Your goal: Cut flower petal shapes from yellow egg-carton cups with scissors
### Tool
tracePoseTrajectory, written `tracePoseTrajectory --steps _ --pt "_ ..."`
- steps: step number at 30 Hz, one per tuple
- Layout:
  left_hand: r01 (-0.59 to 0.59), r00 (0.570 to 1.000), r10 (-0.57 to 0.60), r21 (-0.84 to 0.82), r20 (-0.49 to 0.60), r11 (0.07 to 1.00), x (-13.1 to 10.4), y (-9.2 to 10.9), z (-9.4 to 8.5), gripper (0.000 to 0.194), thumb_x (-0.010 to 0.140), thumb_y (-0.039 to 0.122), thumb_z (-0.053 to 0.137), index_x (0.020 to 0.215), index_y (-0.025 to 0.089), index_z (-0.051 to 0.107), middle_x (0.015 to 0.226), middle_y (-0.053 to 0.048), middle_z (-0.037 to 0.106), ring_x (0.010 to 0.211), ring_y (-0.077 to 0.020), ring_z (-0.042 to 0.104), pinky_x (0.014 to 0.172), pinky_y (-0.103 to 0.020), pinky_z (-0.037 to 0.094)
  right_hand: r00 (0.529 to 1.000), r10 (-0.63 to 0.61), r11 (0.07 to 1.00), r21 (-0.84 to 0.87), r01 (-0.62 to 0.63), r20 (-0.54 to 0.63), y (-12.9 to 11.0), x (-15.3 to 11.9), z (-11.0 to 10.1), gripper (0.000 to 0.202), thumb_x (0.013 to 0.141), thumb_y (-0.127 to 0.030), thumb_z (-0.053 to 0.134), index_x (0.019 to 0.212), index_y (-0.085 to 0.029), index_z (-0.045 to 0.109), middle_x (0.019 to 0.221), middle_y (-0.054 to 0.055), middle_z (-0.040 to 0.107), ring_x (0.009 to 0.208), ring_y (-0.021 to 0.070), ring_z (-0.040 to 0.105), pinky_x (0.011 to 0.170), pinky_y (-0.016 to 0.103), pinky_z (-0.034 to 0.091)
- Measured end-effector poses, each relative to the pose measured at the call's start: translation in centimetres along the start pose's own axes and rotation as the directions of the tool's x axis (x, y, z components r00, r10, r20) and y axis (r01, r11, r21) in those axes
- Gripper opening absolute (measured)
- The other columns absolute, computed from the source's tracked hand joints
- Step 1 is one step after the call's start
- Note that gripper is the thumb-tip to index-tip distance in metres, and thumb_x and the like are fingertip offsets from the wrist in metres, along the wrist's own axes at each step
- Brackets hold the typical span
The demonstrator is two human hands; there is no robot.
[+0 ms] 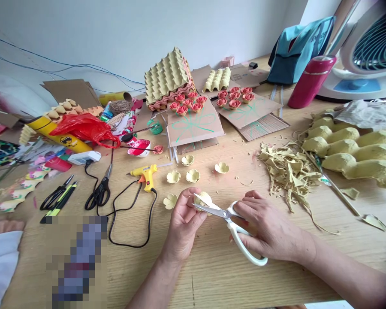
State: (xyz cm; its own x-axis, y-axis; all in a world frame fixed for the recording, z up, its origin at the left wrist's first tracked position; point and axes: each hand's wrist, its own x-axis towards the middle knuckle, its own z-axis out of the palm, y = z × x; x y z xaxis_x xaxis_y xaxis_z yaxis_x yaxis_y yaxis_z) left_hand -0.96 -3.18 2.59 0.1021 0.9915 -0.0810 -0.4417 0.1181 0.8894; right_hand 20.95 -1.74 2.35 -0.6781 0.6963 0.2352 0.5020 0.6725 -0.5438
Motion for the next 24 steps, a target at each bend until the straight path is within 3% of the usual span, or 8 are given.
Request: tracePoseTrajectory --steps 6,9,12,15,18,20,24 --pt "-0.002 1.000 0.002 0.009 0.002 1.000 0.0 0.0 0.1 0.042 0.078 0.023 0.083 0.115 0.027 0.064 0.094 0.002 0.062 0.084 -0.0100 0.054 0.080 -0.021 0.045 0.999 0.011 0.997 0.080 -0.009 -0.036 0.3 0.0 0.4 0.026 0.097 -0.032 0.054 0.076 -0.022 0.043 0.068 -0.004 0.050 0.061 0.0140 0.041 0.076 0.034 0.037" --pt "0.002 1.000 -0.002 0.045 0.008 0.999 -0.1 -0.1 0.2 0.042 0.079 0.023 0.082 0.115 0.025 0.062 0.092 0.001 0.060 0.082 -0.0097 0.053 0.079 -0.021 0.045 0.989 0.126 0.968 0.228 -0.105 -0.082 0.1 0.3 0.1 0.029 0.099 -0.039 0.054 0.077 -0.021 0.048 0.069 -0.002 0.053 0.064 0.0154 0.046 0.071 0.032 0.039" --pt "0.005 0.998 -0.009 0.073 0.056 0.997 -0.3 -0.4 0.4 0.038 0.081 0.022 0.080 0.115 0.025 0.061 0.090 0.002 0.059 0.079 -0.0090 0.054 0.077 -0.021 0.045 0.958 0.276 0.858 0.469 -0.208 -0.081 -0.2 0.8 0.1 0.027 0.096 -0.043 0.061 0.082 -0.021 0.053 0.075 0.000 0.057 0.071 0.0162 0.052 0.070 0.031 0.042" --pt "0.011 0.992 -0.024 0.102 0.122 0.995 -0.5 -0.9 0.7 0.036 0.084 0.022 0.078 0.115 0.027 0.060 0.095 0.001 0.062 0.087 -0.0117 0.059 0.086 -0.026 0.048 0.949 0.311 0.674 0.717 -0.178 -0.058 -0.6 1.0 0.6 0.026 0.091 -0.043 0.068 0.094 -0.021 0.055 0.087 0.000 0.060 0.078 0.0160 0.055 0.071 0.029 0.046" --pt "0.002 0.987 -0.030 0.173 0.156 0.985 -0.6 -1.3 0.8 0.039 0.085 0.024 0.077 0.118 0.027 0.058 0.107 -0.002 0.063 0.099 -0.0173 0.061 0.094 -0.033 0.047 0.942 0.334 0.557 0.813 -0.168 -0.035 -0.7 1.0 1.1 0.028 0.089 -0.042 0.070 0.097 -0.022 0.052 0.088 -0.001 0.056 0.075 0.0140 0.052 0.066 0.026 0.044" --pt "0.010 0.985 -0.044 0.194 0.168 0.981 -0.6 -1.4 0.8 0.043 0.083 0.029 0.080 0.120 0.025 0.059 0.108 -0.005 0.063 0.100 -0.0191 0.060 0.092 -0.034 0.047 0.940 0.340 0.568 0.803 -0.182 -0.027 -0.7 0.8 1.2 0.024 0.089 -0.037 0.069 0.096 -0.022 0.052 0.086 -0.002 0.054 0.075 0.0136 0.051 0.066 0.026 0.043" --pt "0.055 0.981 -0.084 0.164 0.176 0.985 -0.4 -1.3 0.5 0.045 0.083 0.047 0.077 0.116 0.021 0.063 0.096 -0.005 0.062 0.085 -0.0167 0.057 0.078 -0.030 0.047 0.954 0.299 0.685 0.693 -0.224 0.013 -1.0 0.5 0.6 0.017 0.087 -0.025 0.068 0.092 -0.022 0.052 0.085 -0.001 0.056 0.079 0.0151 0.053 0.072 0.028 0.045"
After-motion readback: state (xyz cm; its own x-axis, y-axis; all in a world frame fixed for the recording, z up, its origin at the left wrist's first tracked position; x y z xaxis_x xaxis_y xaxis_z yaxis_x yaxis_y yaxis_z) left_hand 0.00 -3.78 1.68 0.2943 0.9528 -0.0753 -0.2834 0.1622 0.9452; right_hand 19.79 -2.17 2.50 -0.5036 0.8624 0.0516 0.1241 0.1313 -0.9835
